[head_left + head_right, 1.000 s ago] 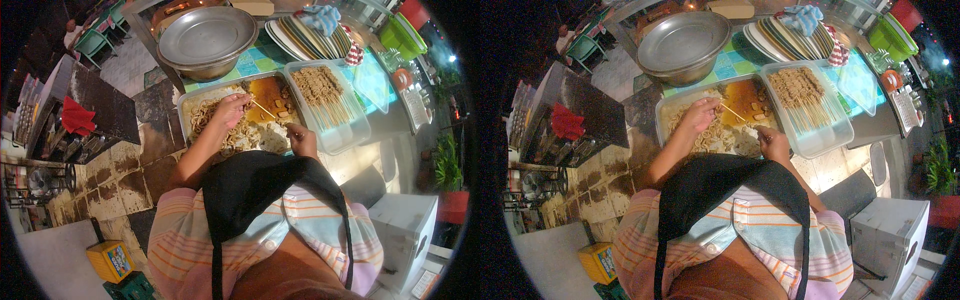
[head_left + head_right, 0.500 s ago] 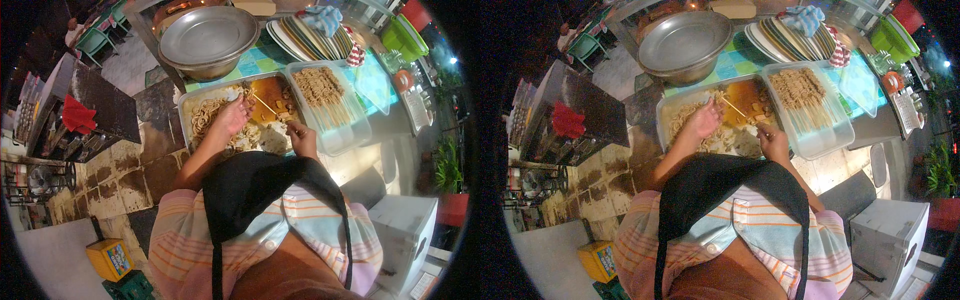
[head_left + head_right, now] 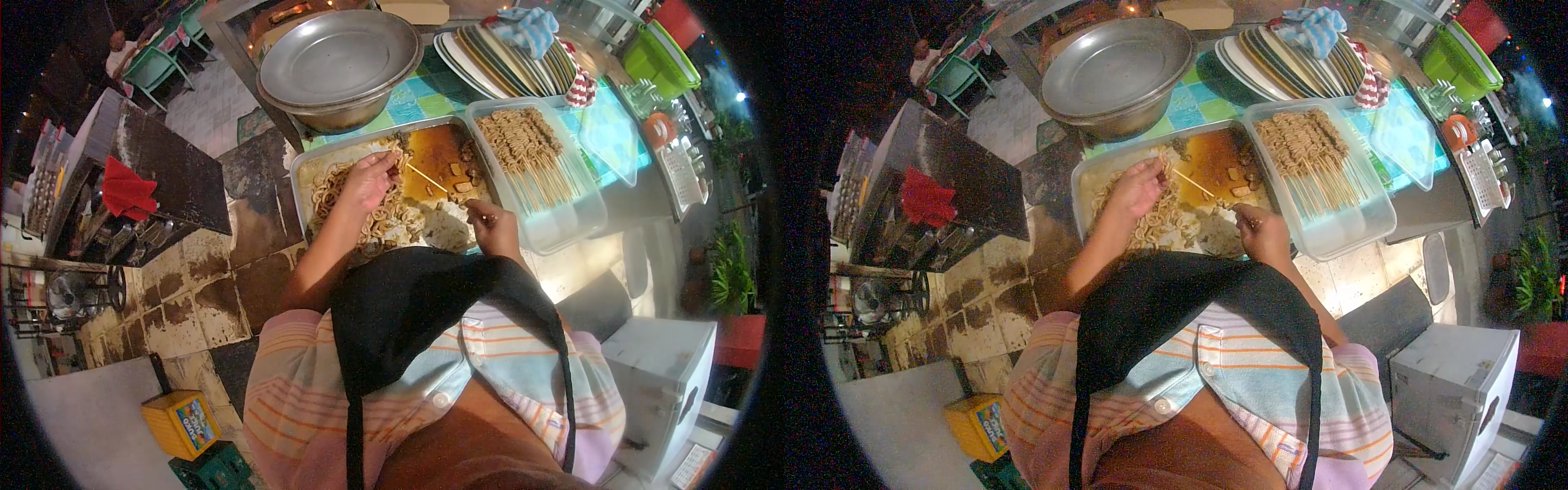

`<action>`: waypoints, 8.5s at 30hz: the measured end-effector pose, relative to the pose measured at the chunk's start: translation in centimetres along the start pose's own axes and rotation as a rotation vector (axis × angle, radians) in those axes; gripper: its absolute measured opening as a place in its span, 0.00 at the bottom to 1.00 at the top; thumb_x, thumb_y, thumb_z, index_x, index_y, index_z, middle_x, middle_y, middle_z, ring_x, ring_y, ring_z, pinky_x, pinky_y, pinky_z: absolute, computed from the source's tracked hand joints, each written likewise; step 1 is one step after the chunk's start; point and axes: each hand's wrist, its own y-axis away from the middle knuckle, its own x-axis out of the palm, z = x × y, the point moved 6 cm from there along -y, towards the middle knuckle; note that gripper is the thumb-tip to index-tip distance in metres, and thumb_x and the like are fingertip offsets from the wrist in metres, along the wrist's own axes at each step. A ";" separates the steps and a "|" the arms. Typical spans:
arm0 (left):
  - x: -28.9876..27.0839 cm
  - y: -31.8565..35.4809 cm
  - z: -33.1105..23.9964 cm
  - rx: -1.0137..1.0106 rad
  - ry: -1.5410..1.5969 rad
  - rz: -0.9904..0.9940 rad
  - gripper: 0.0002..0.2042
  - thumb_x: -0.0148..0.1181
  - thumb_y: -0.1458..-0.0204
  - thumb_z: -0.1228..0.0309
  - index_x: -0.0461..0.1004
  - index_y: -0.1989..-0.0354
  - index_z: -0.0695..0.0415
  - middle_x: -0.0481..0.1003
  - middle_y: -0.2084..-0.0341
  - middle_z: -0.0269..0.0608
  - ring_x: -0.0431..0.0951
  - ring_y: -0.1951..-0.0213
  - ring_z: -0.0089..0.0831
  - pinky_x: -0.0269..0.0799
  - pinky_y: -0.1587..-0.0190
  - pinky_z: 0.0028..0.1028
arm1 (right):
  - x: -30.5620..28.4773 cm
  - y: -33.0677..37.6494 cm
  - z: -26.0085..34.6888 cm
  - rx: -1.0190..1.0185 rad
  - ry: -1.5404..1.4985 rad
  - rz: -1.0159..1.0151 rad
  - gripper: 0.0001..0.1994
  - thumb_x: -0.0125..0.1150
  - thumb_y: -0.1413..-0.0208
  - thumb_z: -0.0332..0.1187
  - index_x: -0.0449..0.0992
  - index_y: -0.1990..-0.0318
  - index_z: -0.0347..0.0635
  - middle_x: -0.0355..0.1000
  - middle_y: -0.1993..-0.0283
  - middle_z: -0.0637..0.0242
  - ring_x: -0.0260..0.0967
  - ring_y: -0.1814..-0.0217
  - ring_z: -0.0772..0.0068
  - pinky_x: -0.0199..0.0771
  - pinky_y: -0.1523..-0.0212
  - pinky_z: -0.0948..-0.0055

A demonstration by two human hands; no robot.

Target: The person skewers pieces of cooked food from a tray onto wooden sticks, handling each piece by hand and placing the completed skewers on a separate pile.

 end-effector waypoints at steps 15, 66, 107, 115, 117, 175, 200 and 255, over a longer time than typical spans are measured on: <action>-0.9 1.6 -0.5 0.576 -0.762 -0.459 0.05 0.57 0.65 0.72 0.73 0.83 0.61 0.73 0.85 0.40 0.72 0.81 0.23 0.66 0.76 0.23 | 1.0 -0.3 -0.2 -0.061 0.046 0.137 0.08 0.49 0.57 0.22 0.72 0.68 0.36 0.69 0.80 0.58 0.67 0.77 0.74 0.66 0.75 0.77; -0.8 0.6 -1.3 -0.168 -0.092 0.097 0.07 0.53 0.59 0.79 0.67 0.69 0.63 0.70 0.75 0.37 0.70 0.73 0.24 0.68 0.70 0.20 | 0.1 0.0 0.0 -0.005 -0.130 0.080 0.08 0.52 0.59 0.24 0.72 0.68 0.38 0.69 0.79 0.59 0.69 0.76 0.71 0.67 0.74 0.78; 3.3 1.1 -0.4 0.054 -0.102 -0.095 0.11 0.51 0.55 0.76 0.63 0.62 0.65 0.69 0.67 0.45 0.72 0.67 0.31 0.70 0.67 0.21 | 1.3 0.6 -1.2 0.081 -0.200 0.033 0.08 0.52 0.58 0.26 0.72 0.67 0.39 0.70 0.76 0.57 0.70 0.75 0.71 0.67 0.73 0.76; 3.5 0.9 -0.1 0.030 -0.041 -0.117 0.11 0.51 0.55 0.74 0.64 0.63 0.64 0.69 0.67 0.46 0.71 0.63 0.34 0.70 0.64 0.24 | 1.6 0.6 -1.2 0.077 -0.224 0.006 0.08 0.52 0.58 0.26 0.72 0.67 0.39 0.70 0.77 0.58 0.69 0.76 0.72 0.67 0.74 0.77; 3.6 0.7 0.3 0.025 0.040 -0.063 0.10 0.49 0.54 0.74 0.64 0.63 0.64 0.69 0.67 0.45 0.70 0.62 0.35 0.70 0.63 0.25 | 1.6 0.5 -1.2 0.070 -0.195 0.010 0.08 0.52 0.58 0.26 0.72 0.67 0.39 0.70 0.77 0.58 0.69 0.76 0.72 0.66 0.74 0.77; 0.7 0.8 1.6 0.424 -2.152 0.208 0.07 0.47 0.62 0.76 0.72 0.75 0.56 0.71 0.76 0.44 0.68 0.65 0.40 0.61 0.60 0.37 | 2.6 -0.5 -5.0 0.670 -0.844 0.279 0.08 0.49 0.56 0.28 0.68 0.66 0.39 0.67 0.76 0.70 0.54 0.88 0.81 0.53 0.89 0.84; 0.3 -2.7 -0.8 0.545 -2.160 0.056 0.05 0.47 0.63 0.75 0.70 0.79 0.61 0.69 0.77 0.51 0.69 0.72 0.48 0.64 0.66 0.38 | 1.3 -0.1 -4.6 0.552 -0.772 0.179 0.10 0.48 0.56 0.24 0.65 0.63 0.37 0.68 0.78 0.67 0.49 0.92 0.85 0.45 0.91 0.84; 1.7 -1.2 -2.2 -0.080 -0.552 0.019 0.07 0.56 0.61 0.79 0.69 0.71 0.61 0.71 0.76 0.38 0.70 0.75 0.22 0.68 0.71 0.18 | -0.4 0.5 0.7 0.017 0.035 0.071 0.12 0.50 0.64 0.21 0.72 0.68 0.45 0.69 0.77 0.59 0.68 0.73 0.60 0.67 0.71 0.70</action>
